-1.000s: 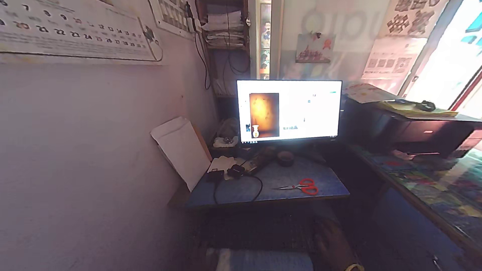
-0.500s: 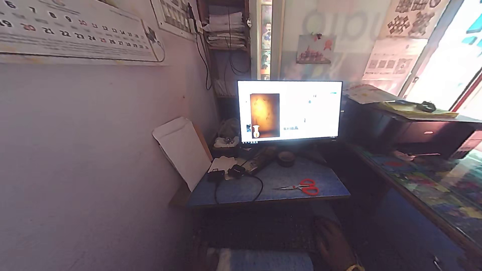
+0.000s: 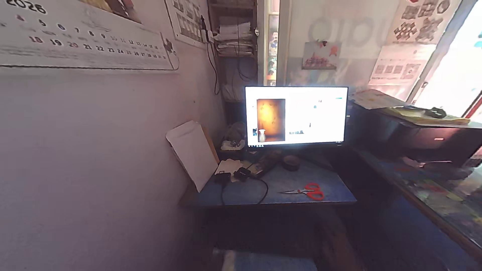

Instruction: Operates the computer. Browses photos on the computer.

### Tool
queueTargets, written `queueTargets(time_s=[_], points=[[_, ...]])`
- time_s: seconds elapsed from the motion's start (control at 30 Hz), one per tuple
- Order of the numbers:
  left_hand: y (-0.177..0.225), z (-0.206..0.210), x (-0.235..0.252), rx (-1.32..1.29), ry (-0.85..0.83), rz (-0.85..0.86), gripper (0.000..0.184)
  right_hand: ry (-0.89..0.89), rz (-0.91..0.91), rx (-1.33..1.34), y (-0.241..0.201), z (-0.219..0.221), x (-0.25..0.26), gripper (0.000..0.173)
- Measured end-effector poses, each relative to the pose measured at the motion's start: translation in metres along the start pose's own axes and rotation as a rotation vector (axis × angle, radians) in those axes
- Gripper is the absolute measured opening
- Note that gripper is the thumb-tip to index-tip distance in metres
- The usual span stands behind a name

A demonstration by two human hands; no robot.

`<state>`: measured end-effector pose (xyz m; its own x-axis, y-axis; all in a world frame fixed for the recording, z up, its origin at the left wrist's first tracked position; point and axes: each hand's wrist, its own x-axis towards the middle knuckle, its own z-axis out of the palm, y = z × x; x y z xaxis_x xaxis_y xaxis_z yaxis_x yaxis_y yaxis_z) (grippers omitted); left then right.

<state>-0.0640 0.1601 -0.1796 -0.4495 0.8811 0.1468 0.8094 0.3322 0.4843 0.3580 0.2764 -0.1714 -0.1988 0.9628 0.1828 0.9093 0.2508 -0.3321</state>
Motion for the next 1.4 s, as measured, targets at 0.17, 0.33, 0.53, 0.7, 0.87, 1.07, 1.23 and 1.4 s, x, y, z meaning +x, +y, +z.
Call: queueTargets(time_s=[0.17, 0.33, 0.53, 0.7, 0.87, 1.07, 1.23, 1.4], points=[[-0.01, 0.012, 0.007, 0.102, 0.002, 0.029, 0.067, -0.019, 0.034, -0.028, 0.002, -0.003, 0.002, 0.055], [-0.025, 0.028, 0.005, 0.089, 0.051, 0.062, 0.07, -0.059, 0.098, -0.054, 0.004, 0.0, 0.004, 0.056], [-0.034, 0.036, 0.006, 0.098, 0.072, 0.112, 0.07, -0.037, -0.045, -0.032, 0.01, 0.007, 0.004, 0.053], [-0.025, 0.023, 0.004, 0.051, 0.019, 0.111, 0.066, 0.05, -0.114, -0.01, 0.008, 0.003, -0.002, 0.05], [-0.032, 0.032, 0.004, 0.039, 0.071, 0.119, 0.068, 0.033, -0.087, 0.036, 0.007, 0.001, -0.005, 0.049], [-0.032, 0.032, 0.004, 0.046, 0.049, 0.11, 0.067, 0.038, -0.093, 0.024, 0.008, 0.002, -0.005, 0.049], [-0.029, 0.028, 0.002, 0.013, 0.029, 0.12, 0.064, 0.048, -0.095, 0.035, 0.009, 0.005, -0.005, 0.048], [-0.029, 0.027, 0.002, 0.011, 0.029, 0.127, 0.063, 0.046, -0.088, 0.035, 0.009, 0.005, -0.005, 0.048]])
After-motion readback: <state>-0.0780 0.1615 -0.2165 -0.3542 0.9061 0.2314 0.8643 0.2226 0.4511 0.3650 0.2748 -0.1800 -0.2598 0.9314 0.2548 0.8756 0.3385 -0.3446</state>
